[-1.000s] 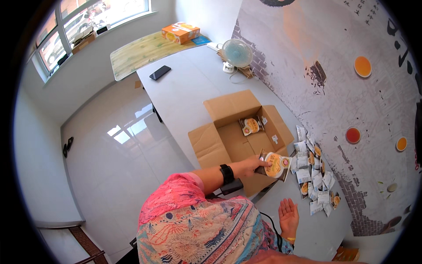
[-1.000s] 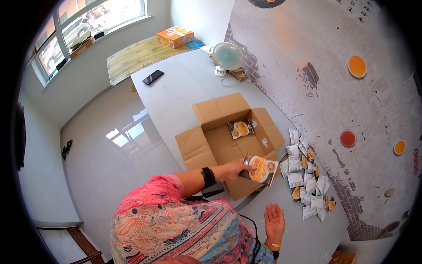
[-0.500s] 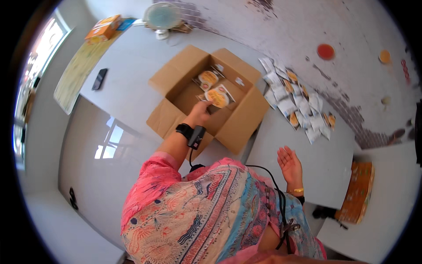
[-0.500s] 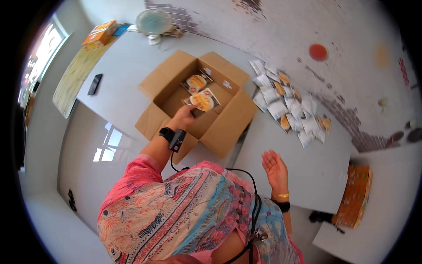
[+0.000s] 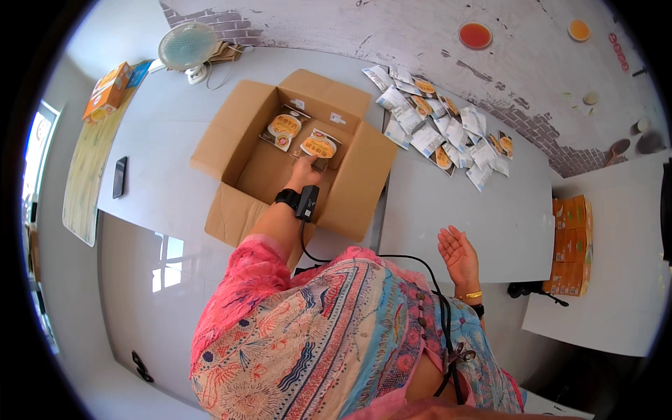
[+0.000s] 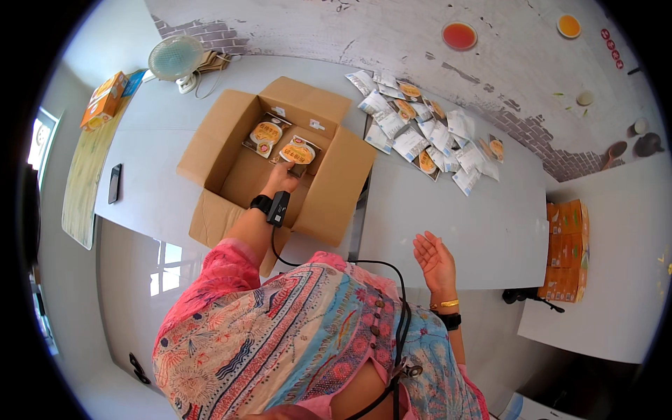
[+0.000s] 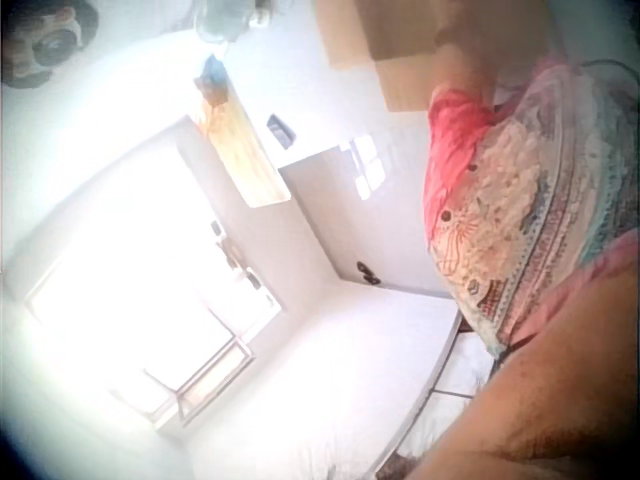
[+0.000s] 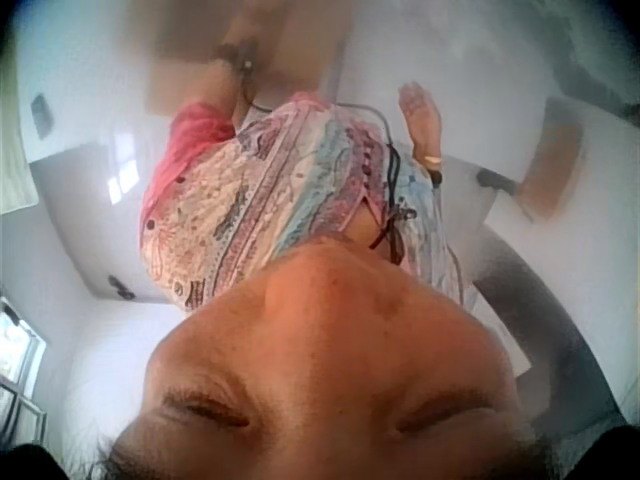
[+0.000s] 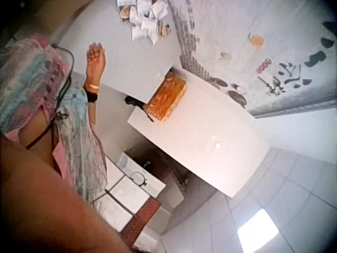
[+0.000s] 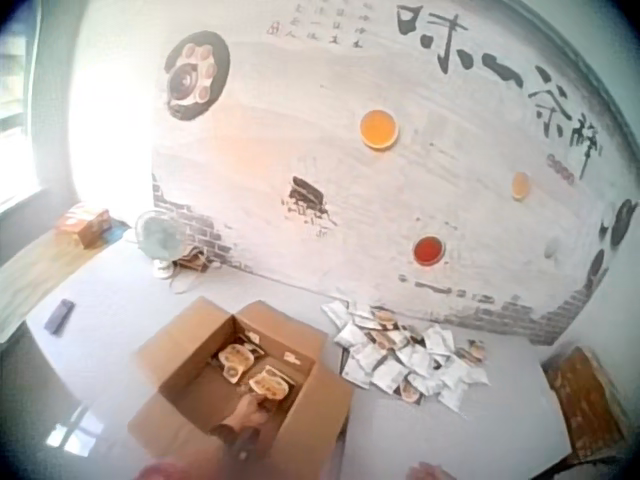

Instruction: The person picks up an empty cardboard box from a table, opens its flaps, and then places multiple milk pouches one by one into the box until it is full before closing the top flaps.

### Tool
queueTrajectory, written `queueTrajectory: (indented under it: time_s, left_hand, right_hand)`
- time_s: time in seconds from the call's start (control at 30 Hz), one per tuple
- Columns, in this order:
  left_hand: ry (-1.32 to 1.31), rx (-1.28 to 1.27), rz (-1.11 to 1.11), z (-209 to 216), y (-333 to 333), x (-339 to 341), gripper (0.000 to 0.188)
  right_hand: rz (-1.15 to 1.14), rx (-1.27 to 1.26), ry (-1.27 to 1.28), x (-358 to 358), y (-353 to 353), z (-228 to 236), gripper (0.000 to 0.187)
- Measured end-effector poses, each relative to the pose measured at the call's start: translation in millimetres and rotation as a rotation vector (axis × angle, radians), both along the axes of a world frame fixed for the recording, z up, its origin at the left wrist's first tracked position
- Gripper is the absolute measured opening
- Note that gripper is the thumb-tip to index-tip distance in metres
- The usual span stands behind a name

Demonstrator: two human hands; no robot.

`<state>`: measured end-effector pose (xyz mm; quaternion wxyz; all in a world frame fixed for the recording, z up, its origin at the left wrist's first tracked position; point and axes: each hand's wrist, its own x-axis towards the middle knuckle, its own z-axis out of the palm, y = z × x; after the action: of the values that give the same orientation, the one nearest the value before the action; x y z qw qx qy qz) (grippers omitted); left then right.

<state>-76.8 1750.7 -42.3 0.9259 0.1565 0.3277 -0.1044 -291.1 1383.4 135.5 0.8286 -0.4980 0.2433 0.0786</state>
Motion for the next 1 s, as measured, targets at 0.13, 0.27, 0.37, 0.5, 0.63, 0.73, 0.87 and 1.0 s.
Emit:
queueTrajectory:
  time_s: [0.13, 0.27, 0.37, 0.5, 0.63, 0.73, 0.87, 1.0]
  left_hand:
    - [-0.023, -0.056, 0.025, -19.0, -11.7, 17.5, 0.027]
    - [0.040, -0.006, -0.019, -30.4, -17.3, 27.2, 0.022]
    - [0.112, 0.098, -0.057, -37.3, -17.5, 32.4, 0.021]
    - [-0.151, 0.747, -0.320, -56.2, 1.5, 32.0, 0.024]
    - [-0.744, 1.944, -0.735, -28.2, -1.3, 25.7, 0.032]
    - [-0.729, 2.043, -0.637, -52.0, 5.5, 31.1, 0.040]
    - [-0.833, 1.894, -0.631, -21.0, -20.0, 30.7, 0.048]
    - [-0.475, 0.683, -0.397, -84.1, 59.9, 40.3, 0.040]
  right_hand:
    - [-0.046, -0.023, 0.010, -5.8, -5.9, -3.6, 0.039]
    - [-0.079, -0.016, 0.035, -11.1, -9.8, -8.4, 0.039]
    - [-0.076, -0.028, 0.039, -12.3, -12.3, -12.2, 0.039]
    - [-0.049, -0.046, 0.039, -4.9, -6.2, -9.0, 0.039]
    - [-0.071, -0.055, 0.038, -6.1, -6.0, -6.6, 0.038]
    - [-0.022, -0.046, 0.019, 1.4, -6.0, -2.7, 0.037]
    - [-0.039, -0.048, 0.003, -6.9, -17.3, -5.8, 0.036]
    - [0.069, 0.034, -0.048, 13.8, -8.5, -6.9, 0.036]
